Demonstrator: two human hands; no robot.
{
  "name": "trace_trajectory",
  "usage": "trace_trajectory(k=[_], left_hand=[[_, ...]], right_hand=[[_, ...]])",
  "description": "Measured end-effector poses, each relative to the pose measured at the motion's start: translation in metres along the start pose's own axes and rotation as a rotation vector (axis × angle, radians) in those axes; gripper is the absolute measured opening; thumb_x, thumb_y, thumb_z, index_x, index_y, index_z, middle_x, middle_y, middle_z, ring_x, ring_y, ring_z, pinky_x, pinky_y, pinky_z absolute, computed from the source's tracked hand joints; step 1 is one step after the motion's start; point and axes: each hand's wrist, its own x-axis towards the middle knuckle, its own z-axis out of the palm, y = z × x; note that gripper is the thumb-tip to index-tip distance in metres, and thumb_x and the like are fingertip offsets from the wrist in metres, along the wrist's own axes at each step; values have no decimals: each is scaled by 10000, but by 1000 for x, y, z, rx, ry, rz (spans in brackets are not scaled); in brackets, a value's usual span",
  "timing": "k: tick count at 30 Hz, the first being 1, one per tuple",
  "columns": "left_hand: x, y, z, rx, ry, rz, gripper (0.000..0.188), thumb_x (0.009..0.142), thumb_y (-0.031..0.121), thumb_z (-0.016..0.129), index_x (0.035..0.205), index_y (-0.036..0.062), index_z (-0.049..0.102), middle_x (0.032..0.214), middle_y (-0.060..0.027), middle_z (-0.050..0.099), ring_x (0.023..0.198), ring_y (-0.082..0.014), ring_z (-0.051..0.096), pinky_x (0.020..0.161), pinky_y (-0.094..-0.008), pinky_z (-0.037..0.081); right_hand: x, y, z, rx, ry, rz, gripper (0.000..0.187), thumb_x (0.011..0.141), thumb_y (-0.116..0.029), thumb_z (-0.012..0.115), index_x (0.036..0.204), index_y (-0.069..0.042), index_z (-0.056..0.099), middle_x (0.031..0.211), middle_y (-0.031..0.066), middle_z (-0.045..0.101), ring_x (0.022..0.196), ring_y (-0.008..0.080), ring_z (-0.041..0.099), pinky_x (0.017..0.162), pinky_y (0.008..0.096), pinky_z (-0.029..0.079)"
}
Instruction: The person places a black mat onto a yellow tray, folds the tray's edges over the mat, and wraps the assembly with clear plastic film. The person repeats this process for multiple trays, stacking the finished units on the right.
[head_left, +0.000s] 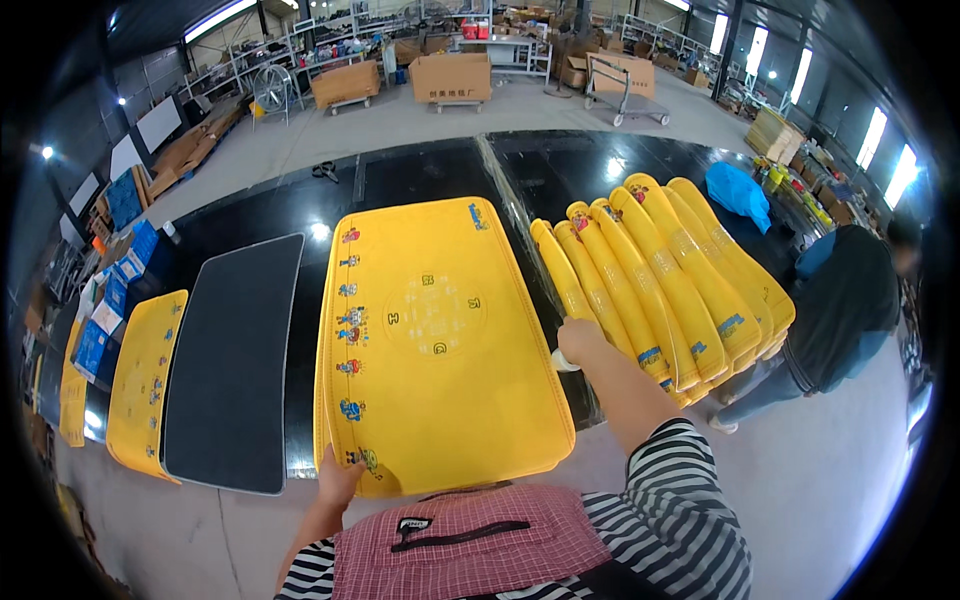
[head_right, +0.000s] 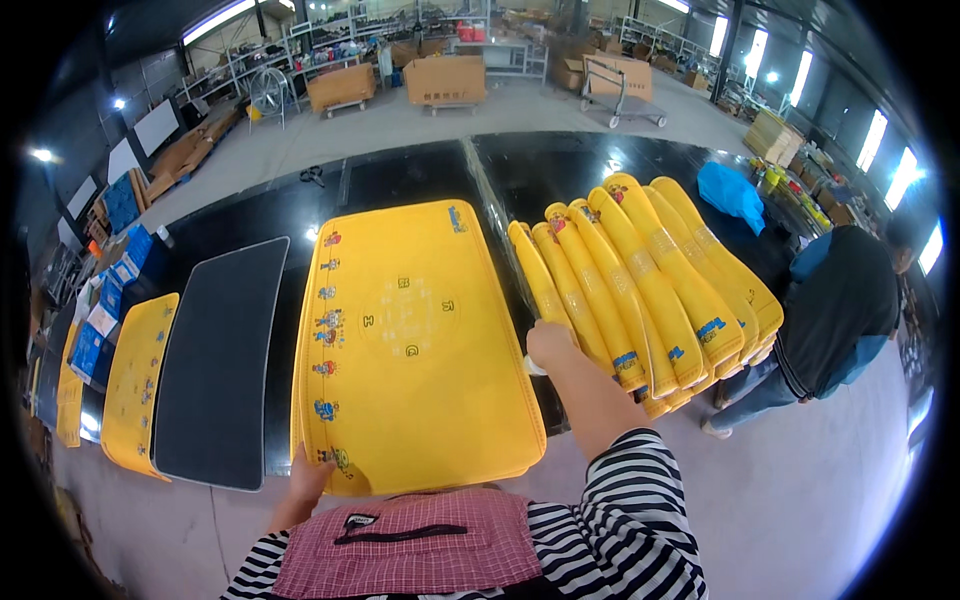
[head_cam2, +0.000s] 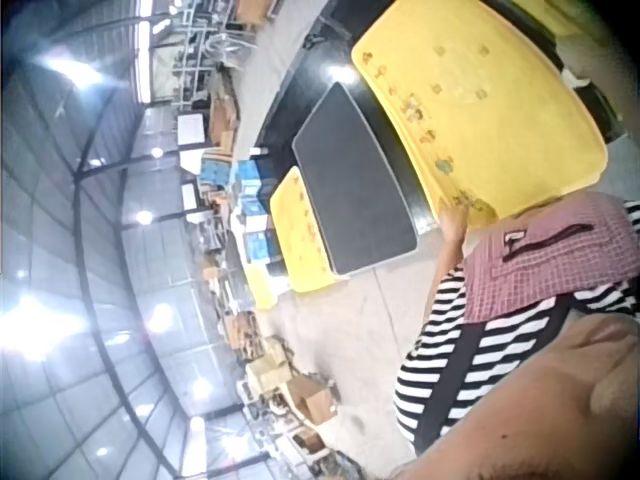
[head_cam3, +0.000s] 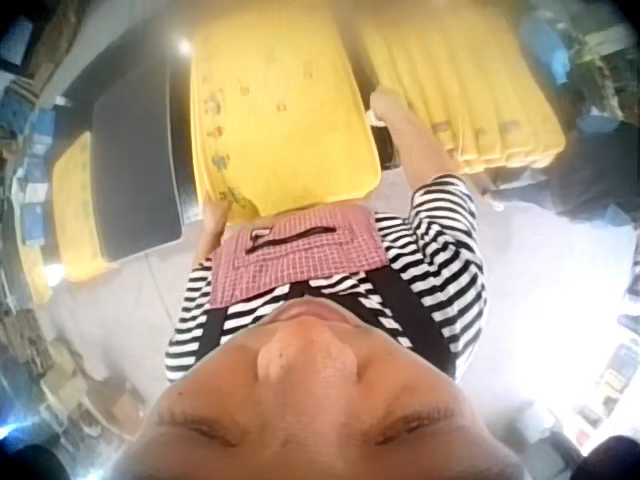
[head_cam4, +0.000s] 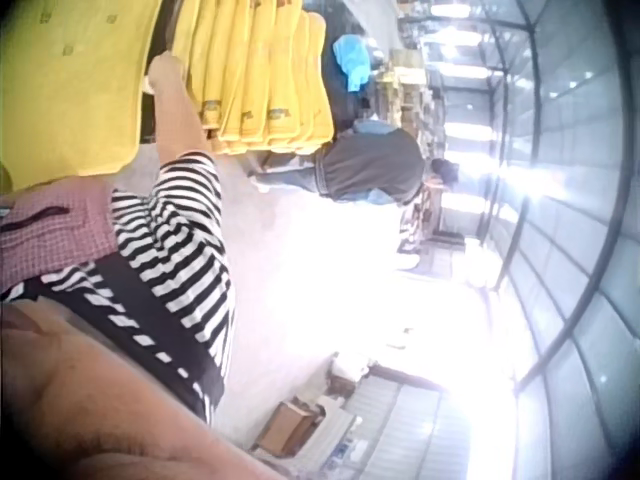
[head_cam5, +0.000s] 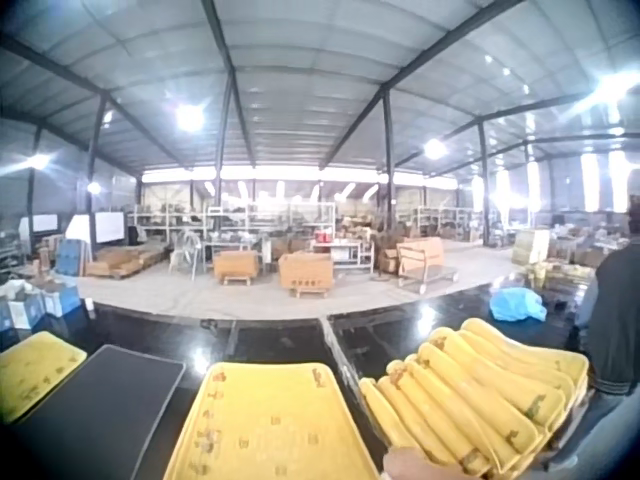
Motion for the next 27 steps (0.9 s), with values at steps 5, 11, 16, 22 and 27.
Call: trace_trajectory(k=[5, 11, 16, 22, 27], left_hand=[[-10, 12, -2, -190, 32, 95, 497, 816, -72, 692, 1292, -21, 558, 1095, -126, 707, 972, -200, 699, 830, -330, 567], [-11, 64, 7, -133, 37, 285, 469, 816, -23, 705, 1273, -20, 602, 1114, -158, 693, 1002, -260, 688, 866, -352, 546], [-10, 118, 51, 100, -116, 549, 466, 817, 17, 710, 1272, -22, 619, 1164, -190, 650, 1077, -344, 649, 920, -385, 518], [-22, 111, 88, -84, -12, 740, 621, 826, 42, 728, 1409, -25, 526, 1369, -237, 523, 1234, -392, 564, 1048, -395, 476], [-21, 54, 122, -228, -420, 271, 629, 915, 146, 718, 1457, -28, 452, 1347, -222, 561, 1223, -377, 584, 1022, -423, 500]], right_hand=[[17, 5, 19, -25, -81, -62, 277, 911, -142, 626, 1143, -66, 758, 1156, 148, 701, 1127, 315, 687, 924, 433, 567], [-18, -42, -52, 94, 235, -221, 239, 894, -204, 650, 1093, -81, 701, 1089, 132, 717, 1091, 346, 677, 903, 471, 557], [-75, -171, -104, 1320, -486, -436, 469, 954, -427, 648, 1202, -29, 648, 994, 164, 716, 778, 248, 699, 716, 365, 565], [-45, -210, -81, 1244, -257, -388, 261, 1013, -242, 564, 1114, -10, 627, 1018, 105, 701, 807, 188, 685, 714, 345, 558], [-55, -262, -114, 1945, -92, -496, 215, 1018, -171, 521, 1137, -15, 608, 968, 77, 653, 757, 163, 630, 635, 313, 511]])
